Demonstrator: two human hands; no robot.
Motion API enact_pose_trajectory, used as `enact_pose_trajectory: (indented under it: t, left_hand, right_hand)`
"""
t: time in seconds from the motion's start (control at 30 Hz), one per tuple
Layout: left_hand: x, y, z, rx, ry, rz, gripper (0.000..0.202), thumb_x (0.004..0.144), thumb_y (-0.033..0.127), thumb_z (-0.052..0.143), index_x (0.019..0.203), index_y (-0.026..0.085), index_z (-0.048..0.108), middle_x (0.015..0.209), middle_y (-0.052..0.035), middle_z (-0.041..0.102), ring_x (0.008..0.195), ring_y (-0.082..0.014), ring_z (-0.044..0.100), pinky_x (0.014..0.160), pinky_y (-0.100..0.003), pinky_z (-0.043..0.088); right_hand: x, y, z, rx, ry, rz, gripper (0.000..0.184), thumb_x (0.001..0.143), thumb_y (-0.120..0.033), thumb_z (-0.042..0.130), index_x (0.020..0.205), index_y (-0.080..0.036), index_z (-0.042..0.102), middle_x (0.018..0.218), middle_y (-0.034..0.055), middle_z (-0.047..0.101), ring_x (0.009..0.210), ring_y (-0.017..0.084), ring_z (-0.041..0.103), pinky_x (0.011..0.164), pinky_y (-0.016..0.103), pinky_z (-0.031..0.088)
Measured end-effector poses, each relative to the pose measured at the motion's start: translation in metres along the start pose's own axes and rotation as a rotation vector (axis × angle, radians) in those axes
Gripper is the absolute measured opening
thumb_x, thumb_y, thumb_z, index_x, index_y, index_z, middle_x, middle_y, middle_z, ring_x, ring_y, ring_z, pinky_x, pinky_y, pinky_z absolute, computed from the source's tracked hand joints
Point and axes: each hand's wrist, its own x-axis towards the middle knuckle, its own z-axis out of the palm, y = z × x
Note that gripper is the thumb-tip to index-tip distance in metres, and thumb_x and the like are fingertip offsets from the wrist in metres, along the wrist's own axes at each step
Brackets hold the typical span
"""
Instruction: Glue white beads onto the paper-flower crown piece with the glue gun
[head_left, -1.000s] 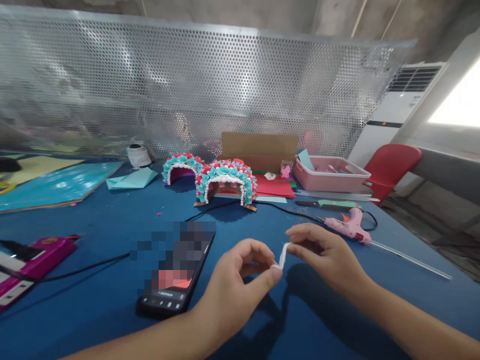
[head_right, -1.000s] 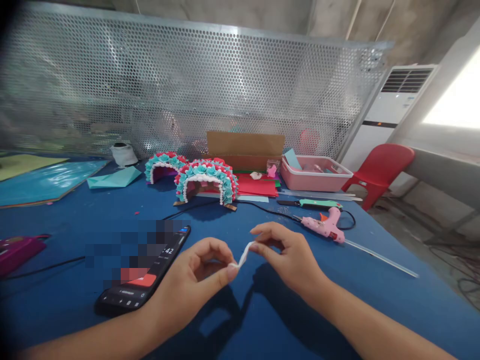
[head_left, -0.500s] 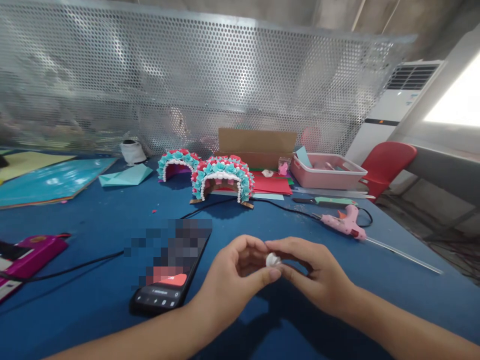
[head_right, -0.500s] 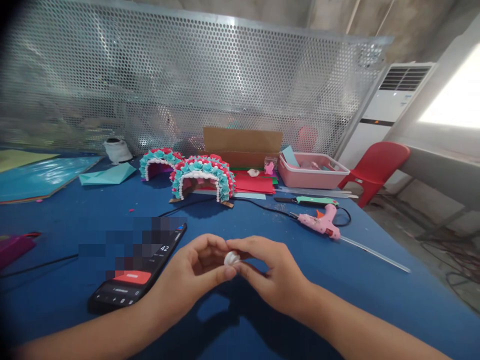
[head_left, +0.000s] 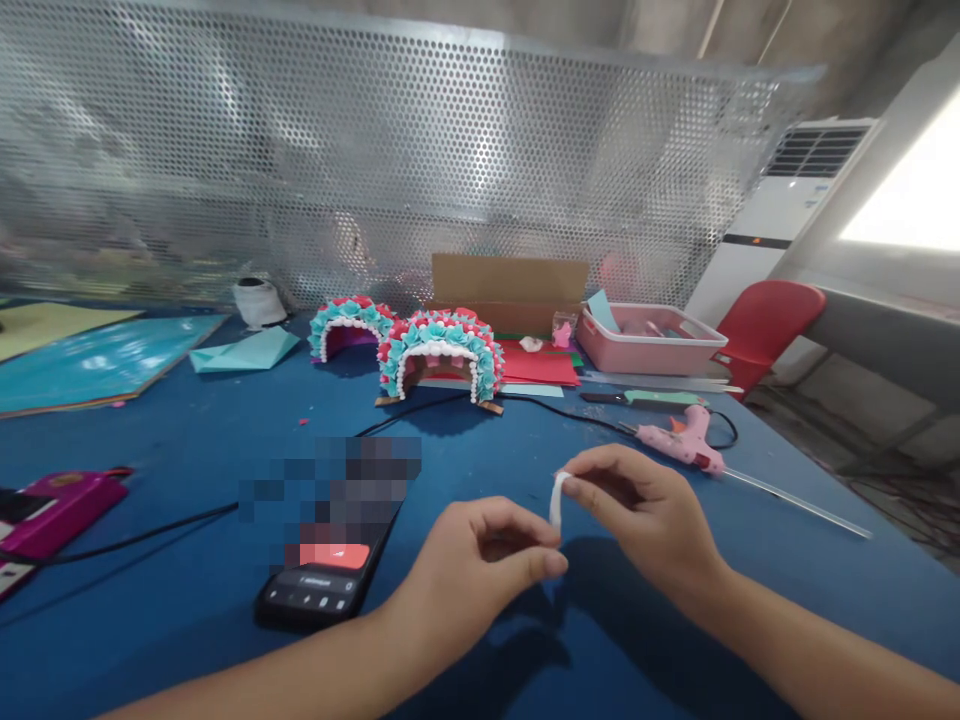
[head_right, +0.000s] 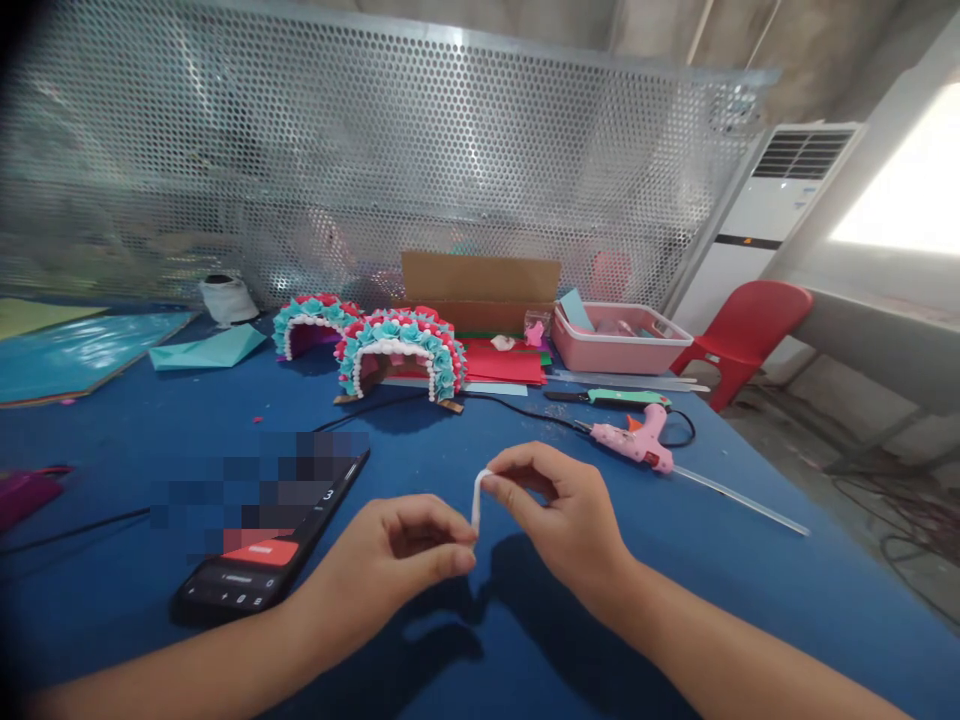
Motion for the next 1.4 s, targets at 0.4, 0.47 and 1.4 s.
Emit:
enact_pose_trajectory:
  t: [0.4,0.47,1.4]
  left_hand:
    - [0.002,-0.002,-0.001,-0.041,0.056,0.064,0.023,0.075,0.038,0.072,0.084,0.017,0.066,0.087,-0.0035,0.069,0.085,-0.0144,0.063,0.08,-0.026,0.047]
    - [0.003,0.001,-0.001,-0.053,0.123,0.071,0.023,0.074,0.036,0.073,0.084,0.018,0.063,0.08,-0.0006,0.067,0.078,-0.0115,0.062,0.074,-0.023,0.047]
    - [0.0,-0.002,-0.001,-0.148,0.077,0.149,0.029,0.081,0.024,0.067,0.08,0.02,0.038,0.087,0.0019,0.066,0.086,-0.0095,0.062,0.077,-0.024,0.047]
  right_hand:
    - [-0.004,-0.002,0.002,-0.122,-0.297,-0.16,0.018,0.085,-0.023,0.063,0.101,-0.025,0.069,0.09,0.002,0.075,0.078,0.013,0.07,0.073,0.022,0.056]
    - [-0.004,-0.005,0.001,-0.17,-0.251,-0.192,0.01,0.084,-0.023,0.064,0.09,-0.025,0.071,0.08,-0.0001,0.075,0.071,0.012,0.069,0.066,0.02,0.053]
    - [-0.003,-0.009,0.0,-0.222,-0.197,-0.437,0.018,0.082,-0.009,0.063,0.094,-0.021,0.068,0.083,0.0002,0.073,0.077,0.008,0.069,0.073,0.014,0.054]
